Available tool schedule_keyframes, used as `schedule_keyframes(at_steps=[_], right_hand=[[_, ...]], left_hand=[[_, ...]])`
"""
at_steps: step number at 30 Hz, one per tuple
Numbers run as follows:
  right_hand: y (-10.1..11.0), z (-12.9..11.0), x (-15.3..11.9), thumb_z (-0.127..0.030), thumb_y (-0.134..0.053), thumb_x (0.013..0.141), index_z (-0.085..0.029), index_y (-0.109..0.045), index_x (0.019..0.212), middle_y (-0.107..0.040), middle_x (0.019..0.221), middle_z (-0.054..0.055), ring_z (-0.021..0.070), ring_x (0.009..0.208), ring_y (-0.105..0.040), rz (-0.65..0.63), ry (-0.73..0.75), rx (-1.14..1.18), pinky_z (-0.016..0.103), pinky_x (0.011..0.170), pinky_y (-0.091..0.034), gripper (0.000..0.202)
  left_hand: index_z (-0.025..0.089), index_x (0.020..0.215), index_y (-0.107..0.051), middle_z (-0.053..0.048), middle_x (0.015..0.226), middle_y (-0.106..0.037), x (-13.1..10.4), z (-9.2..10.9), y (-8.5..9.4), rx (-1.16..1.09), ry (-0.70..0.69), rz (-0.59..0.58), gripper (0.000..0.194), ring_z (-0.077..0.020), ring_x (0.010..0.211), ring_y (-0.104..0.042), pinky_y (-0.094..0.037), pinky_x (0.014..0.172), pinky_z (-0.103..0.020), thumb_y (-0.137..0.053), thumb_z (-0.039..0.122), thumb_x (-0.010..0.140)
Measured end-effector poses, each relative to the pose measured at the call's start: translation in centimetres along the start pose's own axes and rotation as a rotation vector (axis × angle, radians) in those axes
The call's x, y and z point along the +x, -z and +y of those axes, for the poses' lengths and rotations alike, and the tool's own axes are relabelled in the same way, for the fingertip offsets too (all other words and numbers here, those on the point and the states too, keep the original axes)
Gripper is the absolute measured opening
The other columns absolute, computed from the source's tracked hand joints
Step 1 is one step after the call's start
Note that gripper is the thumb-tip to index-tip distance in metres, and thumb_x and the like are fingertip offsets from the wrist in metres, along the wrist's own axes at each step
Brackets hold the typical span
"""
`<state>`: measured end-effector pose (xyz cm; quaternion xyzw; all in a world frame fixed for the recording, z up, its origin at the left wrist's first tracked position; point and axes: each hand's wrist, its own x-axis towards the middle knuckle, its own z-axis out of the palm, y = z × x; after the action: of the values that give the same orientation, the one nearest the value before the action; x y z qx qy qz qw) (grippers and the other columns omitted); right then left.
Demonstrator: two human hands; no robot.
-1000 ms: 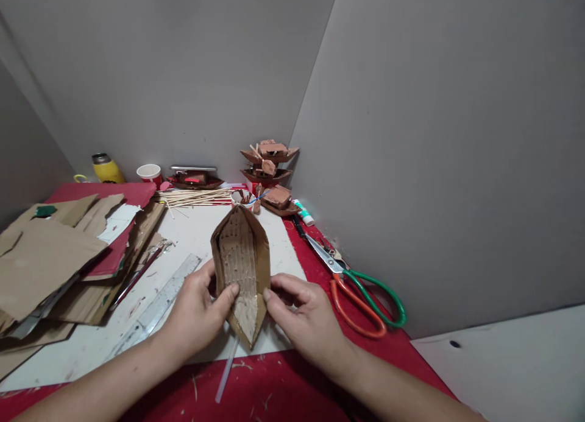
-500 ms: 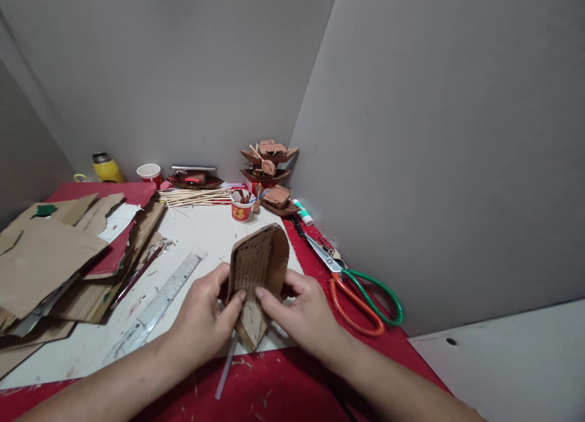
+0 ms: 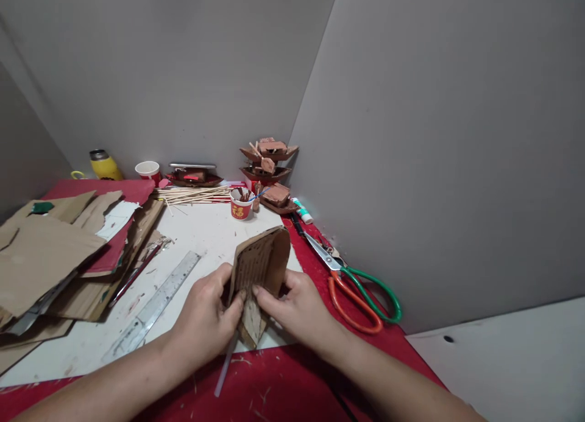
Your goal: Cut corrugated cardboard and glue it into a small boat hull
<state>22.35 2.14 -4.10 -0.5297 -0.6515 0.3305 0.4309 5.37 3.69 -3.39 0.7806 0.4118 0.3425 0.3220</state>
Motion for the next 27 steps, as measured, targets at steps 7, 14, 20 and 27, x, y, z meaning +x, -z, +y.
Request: schedule_keyframes(at_steps=[7, 14, 20, 27], right_hand=[[0.3, -1.0, 0.0, -0.025, -0.059, 0.072, -0.014, -0.062, 0.073, -0.063, 0.067, 0.002, 0.0144, 0.06, -0.055, 0.019, -0.16, 0.12, 0.023, 0.054, -0.046, 0.011], [-0.3, -0.9, -0.2, -0.025, -0.062, 0.069, -0.016, -0.056, 0.062, -0.058, 0.055, -0.002, 0.0116, 0.05, -0.052, 0.071, -0.225, 0.234, 0.02, 0.045, -0.042, 0.013], [0.1, -0.7, 0.1, -0.023, -0.061, 0.068, -0.014, -0.062, 0.071, -0.064, 0.063, 0.0, 0.0131, 0.055, -0.056, 0.057, -0.269, 0.277, 0.022, 0.05, -0.046, 0.01], [-0.6, -0.6, -0.5, -0.02, -0.058, 0.071, -0.014, -0.062, 0.073, -0.064, 0.065, -0.001, 0.0123, 0.056, -0.056, -0.06, -0.215, 0.293, 0.021, 0.053, -0.046, 0.007]], left_hand=[[0.019, 0.083, -0.055, 0.0, 0.069, -0.06, 0.1, 0.3, 0.2, -0.105, 0.099, -0.09, 0.007, -0.0225, 0.085, -0.062, -0.046, 0.075, -0.029, -0.052, 0.015, 0.079], [0.017, 0.092, -0.06, -0.003, 0.081, -0.066, -0.4, 0.5, -0.6, -0.19, 0.127, -0.097, 0.015, -0.0218, 0.084, -0.062, -0.047, 0.076, -0.03, -0.053, 0.014, 0.079], [0.016, 0.098, -0.063, -0.003, 0.089, -0.068, 0.2, 1.3, 0.5, -0.444, 0.196, -0.231, 0.023, -0.0193, 0.083, -0.062, -0.049, 0.078, -0.029, -0.057, 0.016, 0.076], [0.017, 0.069, -0.056, 0.002, 0.066, -0.056, 1.4, 1.2, 2.2, -0.45, 0.233, -0.077, 0.012, -0.0154, 0.07, -0.055, -0.045, 0.067, -0.025, -0.057, 0.024, 0.079]])
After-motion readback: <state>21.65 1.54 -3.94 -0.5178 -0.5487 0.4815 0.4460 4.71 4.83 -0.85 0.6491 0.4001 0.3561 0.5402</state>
